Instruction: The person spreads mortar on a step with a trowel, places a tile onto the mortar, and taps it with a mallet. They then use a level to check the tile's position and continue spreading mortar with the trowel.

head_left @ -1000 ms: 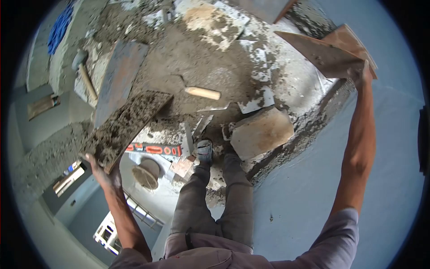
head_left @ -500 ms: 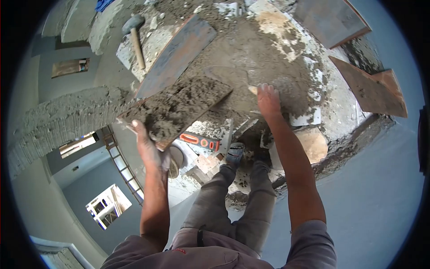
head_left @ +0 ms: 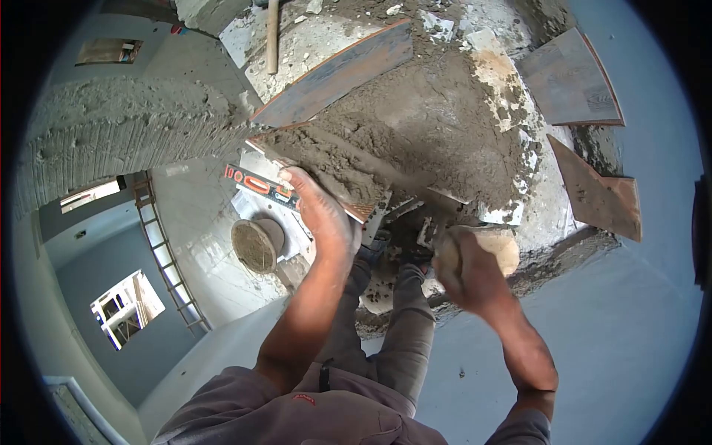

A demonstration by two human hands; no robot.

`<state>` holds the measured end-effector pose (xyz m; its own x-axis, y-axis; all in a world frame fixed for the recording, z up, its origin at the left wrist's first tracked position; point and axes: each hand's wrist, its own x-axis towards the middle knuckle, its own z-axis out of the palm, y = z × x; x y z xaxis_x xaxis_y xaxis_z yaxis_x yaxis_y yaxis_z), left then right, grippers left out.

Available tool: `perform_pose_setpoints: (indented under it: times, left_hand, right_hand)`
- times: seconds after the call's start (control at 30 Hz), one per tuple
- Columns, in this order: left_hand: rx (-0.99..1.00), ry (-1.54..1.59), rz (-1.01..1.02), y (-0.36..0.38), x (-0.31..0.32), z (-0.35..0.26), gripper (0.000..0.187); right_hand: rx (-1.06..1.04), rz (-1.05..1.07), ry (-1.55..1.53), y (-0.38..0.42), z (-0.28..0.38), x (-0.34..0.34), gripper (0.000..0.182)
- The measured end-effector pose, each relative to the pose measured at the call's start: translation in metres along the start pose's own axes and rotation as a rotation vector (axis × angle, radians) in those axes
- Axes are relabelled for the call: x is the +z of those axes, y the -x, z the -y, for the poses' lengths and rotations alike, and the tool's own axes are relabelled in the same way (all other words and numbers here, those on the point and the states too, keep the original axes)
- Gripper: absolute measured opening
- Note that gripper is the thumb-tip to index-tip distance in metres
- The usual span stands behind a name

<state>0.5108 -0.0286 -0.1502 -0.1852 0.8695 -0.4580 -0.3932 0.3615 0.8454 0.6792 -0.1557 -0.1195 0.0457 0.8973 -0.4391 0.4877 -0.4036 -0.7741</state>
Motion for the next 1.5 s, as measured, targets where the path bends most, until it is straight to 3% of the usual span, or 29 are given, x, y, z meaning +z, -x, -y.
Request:
perform_pose_setpoints:
  times: [0.1, 0.17, 0.2, 0.3, 0.33, 0.4, 0.5, 0.87, 0.93, 1.13, 1.23, 1.3, 1.33, 1.4, 1.5]
  left_hand:
    - [0.015, 0.075, -0.032, 0.003, 0.005, 0.002, 0.074]
    - [0.18, -0.121, -0.184, 0.001, 0.007, 0.006, 0.067]
    - [0.246, -0.068, -0.18, -0.003, -0.003, 0.018, 0.056]
    - [0.319, -0.054, -0.106, 0.0, 0.003, 0.02, 0.059]
    - [0.314, -0.05, -0.111, 0.003, 0.007, 0.013, 0.059]
    - [-0.088, 0.249, -0.091, 0.008, 0.012, 0.001, 0.072]
    - [0.001, 0.301, -0.026, -0.002, 0.016, 0.002, 0.081]
    - [0.073, 0.12, -0.009, -0.004, 0.017, -0.003, 0.087]
    - [0.046, -0.028, -0.059, -0.008, 0.008, 0.001, 0.088]
    - [0.088, -0.081, -0.042, -0.005, 0.006, 0.003, 0.088]
    - [0.09, -0.14, -0.006, -0.011, 0.0, 0.004, 0.085]
    - [0.129, -0.104, -0.002, -0.017, -0.006, 0.01, 0.083]
    - [0.094, -0.076, 0.005, -0.018, -0.01, 0.011, 0.082]
    - [0.065, -0.049, 0.02, -0.021, -0.012, 0.006, 0.081]
    - [0.051, -0.013, -0.035, -0.016, -0.012, 0.007, 0.079]
  right_hand:
    - [-0.117, 0.071, 0.004, 0.015, 0.029, 0.002, 0.043]
    - [-0.143, 0.146, 0.204, 0.017, 0.037, 0.004, 0.046]
    - [-0.128, 0.153, 0.225, 0.016, 0.036, 0.005, 0.048]
    - [-0.154, 0.187, 0.31, 0.012, 0.033, 0.007, 0.046]
    - [-0.151, 0.192, 0.315, 0.006, 0.029, 0.008, 0.046]
    - [-0.034, 0.194, 0.367, -0.013, 0.012, 0.018, 0.047]
    - [-0.164, 0.063, 0.363, -0.04, -0.021, 0.042, 0.038]
    - [-0.006, 0.009, 0.407, -0.11, -0.072, 0.087, 0.036]
    - [0.04, -0.008, 0.379, -0.119, -0.081, 0.095, 0.035]
    - [-0.002, -0.139, 0.393, -0.152, -0.131, 0.129, 0.035]
    - [0.007, -0.299, 0.449, -0.167, -0.125, 0.123, 0.035]
    - [0.343, -0.034, -0.316, -0.165, -0.098, 0.095, 0.033]
    - [0.349, -0.034, -0.318, -0.169, -0.106, 0.086, 0.033]
    - [0.589, 0.283, -0.643, -0.181, -0.122, 0.059, 0.033]
    - [0.505, 0.171, -0.504, -0.14, -0.105, 0.04, 0.029]
